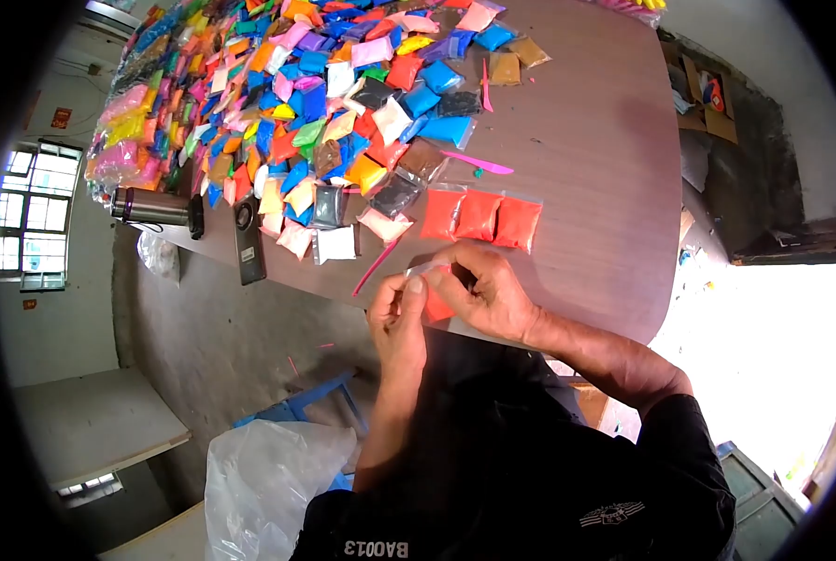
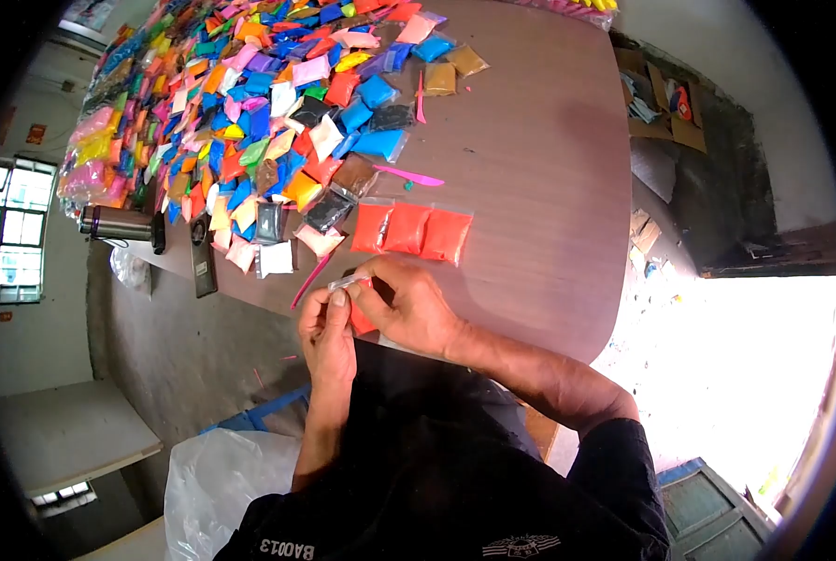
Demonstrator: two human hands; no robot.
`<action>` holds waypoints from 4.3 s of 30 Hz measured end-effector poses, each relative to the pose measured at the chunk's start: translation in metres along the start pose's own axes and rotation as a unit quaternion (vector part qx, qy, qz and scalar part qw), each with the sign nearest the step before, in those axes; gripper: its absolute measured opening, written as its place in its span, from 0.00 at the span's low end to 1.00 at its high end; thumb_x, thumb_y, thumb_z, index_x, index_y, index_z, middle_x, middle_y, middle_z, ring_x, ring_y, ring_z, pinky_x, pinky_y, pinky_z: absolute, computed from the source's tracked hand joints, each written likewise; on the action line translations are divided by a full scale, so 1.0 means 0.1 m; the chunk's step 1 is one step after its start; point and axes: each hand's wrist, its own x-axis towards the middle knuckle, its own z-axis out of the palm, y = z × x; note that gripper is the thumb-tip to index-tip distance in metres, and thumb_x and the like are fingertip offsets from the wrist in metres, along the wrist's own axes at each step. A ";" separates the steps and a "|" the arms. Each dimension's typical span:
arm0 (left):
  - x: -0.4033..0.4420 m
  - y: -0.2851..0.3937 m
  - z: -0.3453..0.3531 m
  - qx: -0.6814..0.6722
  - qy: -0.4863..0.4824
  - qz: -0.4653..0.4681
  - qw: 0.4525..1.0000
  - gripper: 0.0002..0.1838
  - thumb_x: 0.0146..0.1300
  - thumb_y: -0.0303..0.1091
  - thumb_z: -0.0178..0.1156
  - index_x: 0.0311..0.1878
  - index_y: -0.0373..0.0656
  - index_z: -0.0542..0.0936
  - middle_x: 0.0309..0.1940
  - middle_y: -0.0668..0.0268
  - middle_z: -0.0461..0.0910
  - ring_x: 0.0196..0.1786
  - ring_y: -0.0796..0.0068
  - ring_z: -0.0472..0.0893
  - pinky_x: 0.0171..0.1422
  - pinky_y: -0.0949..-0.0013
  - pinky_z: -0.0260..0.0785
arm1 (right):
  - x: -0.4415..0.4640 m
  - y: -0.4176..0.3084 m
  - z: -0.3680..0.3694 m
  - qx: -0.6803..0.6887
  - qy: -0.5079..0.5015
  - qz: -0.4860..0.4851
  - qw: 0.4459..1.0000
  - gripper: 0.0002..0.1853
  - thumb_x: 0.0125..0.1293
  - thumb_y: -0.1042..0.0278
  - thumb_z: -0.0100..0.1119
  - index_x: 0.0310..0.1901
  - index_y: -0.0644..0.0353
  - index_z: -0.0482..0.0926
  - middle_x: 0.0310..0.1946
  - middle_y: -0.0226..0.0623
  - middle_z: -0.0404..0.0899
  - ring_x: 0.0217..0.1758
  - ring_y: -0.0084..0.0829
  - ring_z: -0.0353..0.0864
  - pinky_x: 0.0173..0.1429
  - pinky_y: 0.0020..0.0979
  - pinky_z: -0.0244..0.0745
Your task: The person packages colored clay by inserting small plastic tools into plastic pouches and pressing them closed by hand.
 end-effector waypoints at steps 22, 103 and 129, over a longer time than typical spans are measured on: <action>-0.01 0.17 0.12 0.083 -0.059 0.010 0.995 0.12 0.82 0.35 0.61 0.54 0.36 0.85 0.42 0.73 0.81 0.44 0.84 0.75 0.51 0.76 0.67 | 0.01 0.06 0.01 0.011 0.031 -0.070 0.997 0.09 0.79 0.69 0.64 0.50 0.67 0.85 0.35 0.33 0.79 0.37 0.20 0.77 0.38 0.30 0.73; 0.03 0.10 0.08 -0.037 -0.009 -0.015 0.999 0.08 0.78 0.32 0.67 0.50 0.36 0.84 0.42 0.70 0.86 0.45 0.85 0.80 0.55 0.74 0.72 | 0.03 0.11 0.05 0.028 0.010 -0.041 0.999 0.08 0.78 0.70 0.66 0.51 0.65 0.84 0.33 0.32 0.81 0.33 0.19 0.76 0.37 0.29 0.75; 0.03 0.02 0.03 -0.022 -0.015 0.009 1.000 0.09 0.79 0.33 0.67 0.51 0.37 0.86 0.40 0.74 0.84 0.43 0.88 0.76 0.50 0.78 0.68 | 0.01 0.09 0.05 0.027 0.013 -0.044 0.999 0.05 0.79 0.72 0.66 0.49 0.64 0.85 0.38 0.27 0.81 0.39 0.16 0.76 0.43 0.25 0.75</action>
